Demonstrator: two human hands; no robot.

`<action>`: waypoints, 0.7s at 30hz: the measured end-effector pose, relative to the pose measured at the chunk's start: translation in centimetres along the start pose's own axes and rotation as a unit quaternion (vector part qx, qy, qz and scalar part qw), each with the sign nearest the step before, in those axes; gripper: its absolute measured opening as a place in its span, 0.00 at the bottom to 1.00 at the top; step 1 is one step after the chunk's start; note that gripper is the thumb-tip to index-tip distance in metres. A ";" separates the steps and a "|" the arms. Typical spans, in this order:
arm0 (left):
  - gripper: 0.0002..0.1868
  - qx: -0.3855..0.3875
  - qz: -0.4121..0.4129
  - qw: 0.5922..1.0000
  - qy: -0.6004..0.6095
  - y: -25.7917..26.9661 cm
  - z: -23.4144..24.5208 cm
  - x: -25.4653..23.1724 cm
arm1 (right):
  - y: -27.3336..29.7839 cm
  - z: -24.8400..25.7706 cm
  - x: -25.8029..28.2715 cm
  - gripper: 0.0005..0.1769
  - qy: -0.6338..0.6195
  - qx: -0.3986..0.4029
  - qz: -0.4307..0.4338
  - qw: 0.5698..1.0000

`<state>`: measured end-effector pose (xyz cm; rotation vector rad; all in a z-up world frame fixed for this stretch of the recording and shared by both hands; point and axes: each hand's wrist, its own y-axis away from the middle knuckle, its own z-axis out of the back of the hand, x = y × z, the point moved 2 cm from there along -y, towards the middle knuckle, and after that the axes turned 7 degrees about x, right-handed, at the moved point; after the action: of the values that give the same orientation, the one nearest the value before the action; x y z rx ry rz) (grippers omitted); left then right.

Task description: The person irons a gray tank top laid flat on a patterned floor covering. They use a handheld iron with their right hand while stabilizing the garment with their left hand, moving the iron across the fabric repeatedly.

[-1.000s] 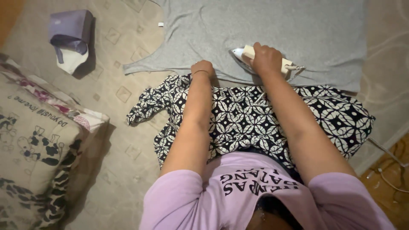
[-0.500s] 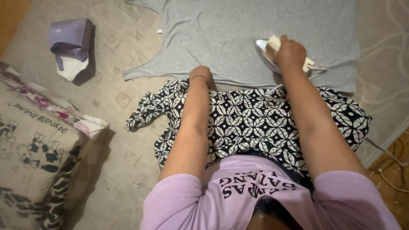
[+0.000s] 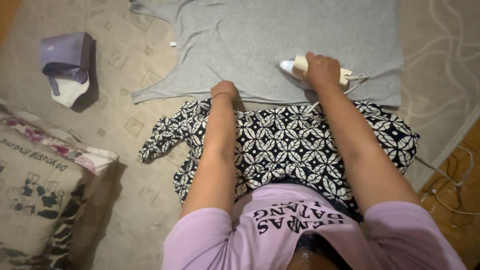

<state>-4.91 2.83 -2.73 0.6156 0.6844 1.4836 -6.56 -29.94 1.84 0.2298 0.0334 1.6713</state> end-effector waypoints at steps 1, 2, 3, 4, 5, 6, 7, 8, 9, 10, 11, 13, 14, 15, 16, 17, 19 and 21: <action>0.19 -0.033 -0.006 0.999 0.011 -0.4 -0.4 -0.1 | -0.6 0.0 0.6 0.22 -0.020 -0.003 -0.035 0.999; 0.16 -0.067 -0.011 0.997 0.021 -0.8 -0.7 0.0 | -0.9 0.2 0.8 0.26 -0.041 -0.007 -0.070 0.997; 0.16 -0.086 -0.023 0.996 0.019 -1.1 -0.8 0.0 | -1.2 0.3 0.8 0.24 -0.036 0.012 -0.038 0.999; 0.17 -0.105 -0.038 0.994 0.017 -1.4 -1.1 -0.3 | -1.2 0.6 0.6 0.22 -0.030 0.032 -0.008 0.999; 0.17 -0.123 -0.053 0.991 0.016 -1.5 -1.5 -0.5 | -1.0 0.7 0.4 0.21 -0.023 0.052 0.022 0.998; 0.17 -0.120 -0.055 0.991 0.015 -1.8 -1.6 -0.7 | -0.6 0.9 0.0 0.22 -0.003 0.069 0.066 0.995; 0.17 -0.116 -0.057 0.991 0.015 -1.8 -1.7 -0.7 | 0.1 0.9 -0.4 0.23 0.018 0.087 0.109 0.990; 0.16 -0.117 -0.060 0.991 0.015 -2.0 -1.3 -0.8 | 0.2 1.2 -0.9 0.24 0.041 0.102 0.153 0.982; 0.16 -0.130 -0.056 0.990 0.019 -2.1 -1.1 -0.8 | 0.3 1.6 -1.6 0.22 0.040 0.091 0.141 0.985; 0.16 -0.142 -0.051 0.988 0.025 -2.1 -1.2 -0.8 | 0.7 1.6 -2.3 0.21 0.039 0.082 0.131 0.987; 0.15 -0.155 -0.046 0.986 0.031 -2.2 -1.2 -0.7 | 0.7 1.7 -3.1 0.20 0.038 0.073 0.121 0.989; 0.15 -0.152 -0.038 0.987 0.037 -2.8 -1.3 -0.5 | 0.4 2.0 -6.0 0.26 0.019 0.101 0.056 0.993; 0.15 -0.149 -0.034 0.987 0.039 -2.9 -1.5 -0.4 | 0.5 1.9 -7.4 0.29 0.009 0.117 0.023 0.993; 0.15 -0.141 -0.033 0.989 0.039 -3.0 -1.8 -0.2 | 0.5 2.0 -8.8 0.32 0.012 0.116 0.005 0.993; 0.15 -0.135 -0.033 0.990 0.038 -3.3 -1.7 -0.2 | 0.5 2.4 -10.7 0.34 0.016 0.114 -0.013 0.993; 0.16 -0.129 -0.033 0.990 0.038 -3.4 -1.6 -0.3 | 0.9 2.7 -12.4 0.34 0.018 0.095 -0.027 0.995; 0.15 -0.117 -0.024 0.992 0.036 -3.3 -1.5 -0.5 | 1.9 2.9 -15.2 0.34 0.020 0.067 -0.067 0.995; 0.16 -0.108 -0.014 0.993 0.035 -3.1 -0.8 -1.1 | 2.5 3.0 -17.3 0.35 0.020 0.042 -0.120 0.992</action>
<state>-3.35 1.66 -5.48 0.3878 0.5735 1.5339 -6.79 -47.61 2.94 0.2459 0.1576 1.4357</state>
